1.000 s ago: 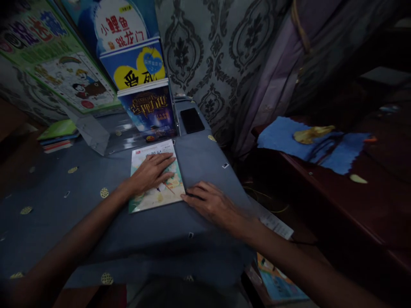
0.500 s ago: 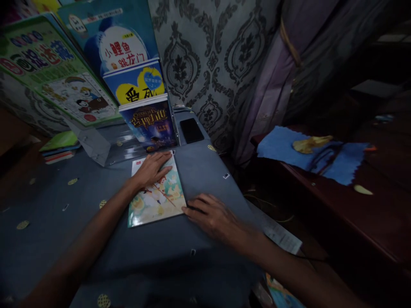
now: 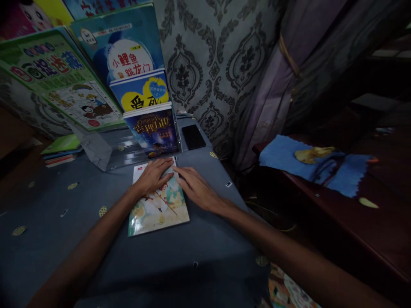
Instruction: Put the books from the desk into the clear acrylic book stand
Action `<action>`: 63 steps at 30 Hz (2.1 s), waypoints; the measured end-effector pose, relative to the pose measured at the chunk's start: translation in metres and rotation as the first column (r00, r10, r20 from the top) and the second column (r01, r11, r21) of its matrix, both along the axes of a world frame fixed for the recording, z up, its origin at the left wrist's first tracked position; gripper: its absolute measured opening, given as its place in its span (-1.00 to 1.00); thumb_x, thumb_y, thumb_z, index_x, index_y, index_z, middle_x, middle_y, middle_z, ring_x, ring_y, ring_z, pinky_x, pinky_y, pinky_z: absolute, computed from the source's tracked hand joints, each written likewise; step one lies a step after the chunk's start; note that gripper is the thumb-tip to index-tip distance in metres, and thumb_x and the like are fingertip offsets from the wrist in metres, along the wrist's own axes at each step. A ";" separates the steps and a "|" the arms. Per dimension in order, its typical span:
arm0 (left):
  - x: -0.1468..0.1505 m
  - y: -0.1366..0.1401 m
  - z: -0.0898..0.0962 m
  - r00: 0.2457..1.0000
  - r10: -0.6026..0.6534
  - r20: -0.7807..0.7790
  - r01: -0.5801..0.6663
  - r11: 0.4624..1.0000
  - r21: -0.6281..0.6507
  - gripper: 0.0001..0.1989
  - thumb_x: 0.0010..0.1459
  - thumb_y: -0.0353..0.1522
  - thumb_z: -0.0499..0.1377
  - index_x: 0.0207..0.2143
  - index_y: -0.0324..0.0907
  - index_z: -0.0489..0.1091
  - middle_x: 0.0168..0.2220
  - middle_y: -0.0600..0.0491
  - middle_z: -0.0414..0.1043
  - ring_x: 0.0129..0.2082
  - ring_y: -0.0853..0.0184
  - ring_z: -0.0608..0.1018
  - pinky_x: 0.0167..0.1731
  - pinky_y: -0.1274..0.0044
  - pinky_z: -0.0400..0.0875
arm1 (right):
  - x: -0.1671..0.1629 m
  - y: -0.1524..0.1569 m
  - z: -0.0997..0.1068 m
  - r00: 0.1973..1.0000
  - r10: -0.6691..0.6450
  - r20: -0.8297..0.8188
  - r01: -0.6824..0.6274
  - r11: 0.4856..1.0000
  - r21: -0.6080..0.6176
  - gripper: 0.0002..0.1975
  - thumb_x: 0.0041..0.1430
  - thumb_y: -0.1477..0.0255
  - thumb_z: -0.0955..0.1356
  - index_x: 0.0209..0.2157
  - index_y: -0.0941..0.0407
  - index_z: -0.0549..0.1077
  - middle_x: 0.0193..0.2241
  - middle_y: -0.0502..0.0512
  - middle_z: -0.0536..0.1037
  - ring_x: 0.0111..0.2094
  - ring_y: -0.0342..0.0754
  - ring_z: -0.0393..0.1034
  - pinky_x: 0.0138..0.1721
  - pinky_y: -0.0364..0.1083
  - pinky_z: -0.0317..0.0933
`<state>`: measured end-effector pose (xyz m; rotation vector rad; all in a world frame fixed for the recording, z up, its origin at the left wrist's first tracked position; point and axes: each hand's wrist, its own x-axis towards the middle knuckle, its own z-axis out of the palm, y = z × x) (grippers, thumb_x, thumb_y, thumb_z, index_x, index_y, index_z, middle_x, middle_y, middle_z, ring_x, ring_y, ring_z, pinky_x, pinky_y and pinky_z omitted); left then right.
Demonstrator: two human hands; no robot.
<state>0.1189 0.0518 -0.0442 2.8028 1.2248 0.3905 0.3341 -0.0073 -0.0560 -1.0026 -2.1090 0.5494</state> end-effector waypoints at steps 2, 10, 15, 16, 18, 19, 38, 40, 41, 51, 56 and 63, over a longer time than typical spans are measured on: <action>0.000 0.000 0.000 1.000 -0.004 -0.008 0.004 1.000 0.009 -0.53 0.38 -0.18 -0.02 0.22 -0.21 0.29 0.24 -0.16 0.34 0.18 0.11 0.39 0.10 0.26 0.28 | -0.011 0.026 -0.011 0.998 -0.063 -0.025 0.063 0.997 0.034 -0.53 0.46 0.28 0.09 0.30 0.02 0.22 0.19 0.20 0.43 0.21 0.05 0.28 0.23 0.18 0.20; 0.001 0.000 0.000 1.000 -0.006 -0.009 0.006 1.000 0.026 -0.52 0.37 -0.18 -0.01 0.21 -0.23 0.30 0.23 -0.16 0.35 0.18 0.10 0.40 0.08 0.27 0.28 | -0.021 0.076 -0.039 0.992 -0.121 0.021 0.120 0.990 0.070 -0.57 0.41 0.35 0.12 0.20 0.07 0.34 0.07 0.21 0.52 0.11 0.09 0.38 0.17 0.20 0.25; 0.002 -0.001 -0.001 1.000 0.012 -0.011 -0.012 0.999 0.032 -0.54 0.37 -0.19 0.00 0.19 -0.23 0.32 0.24 -0.14 0.35 0.18 0.11 0.40 0.10 0.26 0.28 | -0.021 0.077 -0.038 0.992 -0.124 0.032 0.121 0.989 0.084 -0.58 0.37 0.35 0.16 0.17 0.10 0.37 0.05 0.25 0.54 0.07 0.14 0.40 0.13 0.20 0.27; 0.002 -0.002 -0.001 1.000 0.019 -0.012 -0.019 0.999 0.035 -0.56 0.37 -0.20 0.00 0.19 -0.23 0.32 0.23 -0.14 0.35 0.18 0.11 0.41 0.11 0.26 0.28 | -0.021 0.076 -0.038 0.991 -0.128 0.039 0.124 0.989 0.085 -0.58 0.37 0.33 0.16 0.17 0.11 0.37 0.05 0.25 0.54 0.07 0.14 0.40 0.13 0.20 0.27; 0.000 -0.003 -0.002 0.999 0.035 -0.011 -0.035 0.999 0.035 -0.57 0.38 -0.23 -0.01 0.18 -0.22 0.33 0.23 -0.13 0.36 0.18 0.13 0.42 0.11 0.27 0.29 | -0.023 0.074 -0.036 0.988 -0.140 0.060 0.134 0.987 0.084 -0.57 0.37 0.29 0.17 0.17 0.12 0.37 0.05 0.27 0.54 0.06 0.16 0.41 0.11 0.20 0.27; -0.003 -0.004 -0.002 0.999 0.045 -0.009 -0.045 0.998 0.035 -0.58 0.38 -0.24 -0.01 0.18 -0.21 0.33 0.23 -0.13 0.36 0.18 0.14 0.42 0.12 0.27 0.29 | -0.023 0.074 -0.035 0.986 -0.149 0.072 0.143 0.986 0.084 -0.56 0.37 0.27 0.17 0.17 0.13 0.37 0.05 0.27 0.55 0.06 0.17 0.41 0.10 0.20 0.28; -0.085 -0.017 -0.028 0.950 0.239 0.202 -0.246 0.969 0.009 -0.57 0.37 -0.31 -0.07 0.19 -0.21 0.34 0.23 -0.15 0.36 0.26 0.18 0.38 0.26 0.21 0.27 | -0.025 0.070 -0.033 0.966 -0.158 0.203 0.141 0.985 0.098 -0.52 0.31 0.26 0.25 0.18 0.16 0.38 0.04 0.27 0.55 0.03 0.21 0.40 0.05 0.17 0.28; -0.085 -0.017 -0.028 0.949 0.243 0.199 -0.249 0.968 0.008 -0.57 0.38 -0.30 -0.07 0.18 -0.24 0.35 0.23 -0.16 0.36 0.26 0.18 0.38 0.27 0.22 0.27 | -0.026 0.070 -0.033 0.963 -0.165 0.212 0.147 0.984 0.098 -0.52 0.31 0.26 0.25 0.17 0.18 0.39 0.03 0.30 0.55 0.04 0.22 0.39 0.07 0.18 0.27; -0.086 -0.016 -0.028 0.949 0.246 0.196 -0.252 0.968 0.008 -0.57 0.38 -0.30 -0.07 0.18 -0.24 0.35 0.24 -0.17 0.36 0.26 0.18 0.38 0.27 0.22 0.26 | -0.026 0.069 -0.033 0.964 -0.162 0.211 0.144 0.984 0.102 -0.52 0.31 0.27 0.25 0.17 0.18 0.39 0.03 0.30 0.56 0.05 0.23 0.39 0.07 0.19 0.27; -0.086 -0.018 -0.025 0.951 0.242 0.192 -0.247 0.969 0.001 -0.57 0.37 -0.31 -0.06 0.19 -0.23 0.34 0.24 -0.14 0.35 0.26 0.18 0.38 0.28 0.20 0.25 | -0.026 0.068 -0.032 0.970 -0.139 0.200 0.121 0.988 0.098 -0.53 0.31 0.27 0.23 0.16 0.17 0.40 0.09 0.29 0.53 0.10 0.22 0.37 0.13 0.22 0.24; -0.085 -0.018 -0.025 0.952 0.245 0.186 -0.251 0.968 0.011 -0.58 0.37 -0.32 -0.06 0.18 -0.23 0.35 0.24 -0.14 0.35 0.26 0.17 0.38 0.28 0.22 0.25 | -0.027 0.066 -0.029 0.967 -0.145 0.208 0.128 0.988 0.091 -0.54 0.31 0.28 0.22 0.14 0.19 0.42 0.12 0.31 0.51 0.14 0.22 0.35 0.14 0.23 0.24; -0.085 -0.018 -0.027 0.949 0.253 0.187 -0.262 0.965 0.025 -0.59 0.37 -0.33 -0.06 0.18 -0.22 0.35 0.24 -0.14 0.36 0.27 0.16 0.37 0.27 0.20 0.25 | -0.029 0.064 -0.027 0.951 -0.147 0.270 0.131 0.988 0.079 -0.55 0.35 0.29 0.20 0.14 0.19 0.42 0.22 0.32 0.41 0.23 0.24 0.28 0.19 0.27 0.18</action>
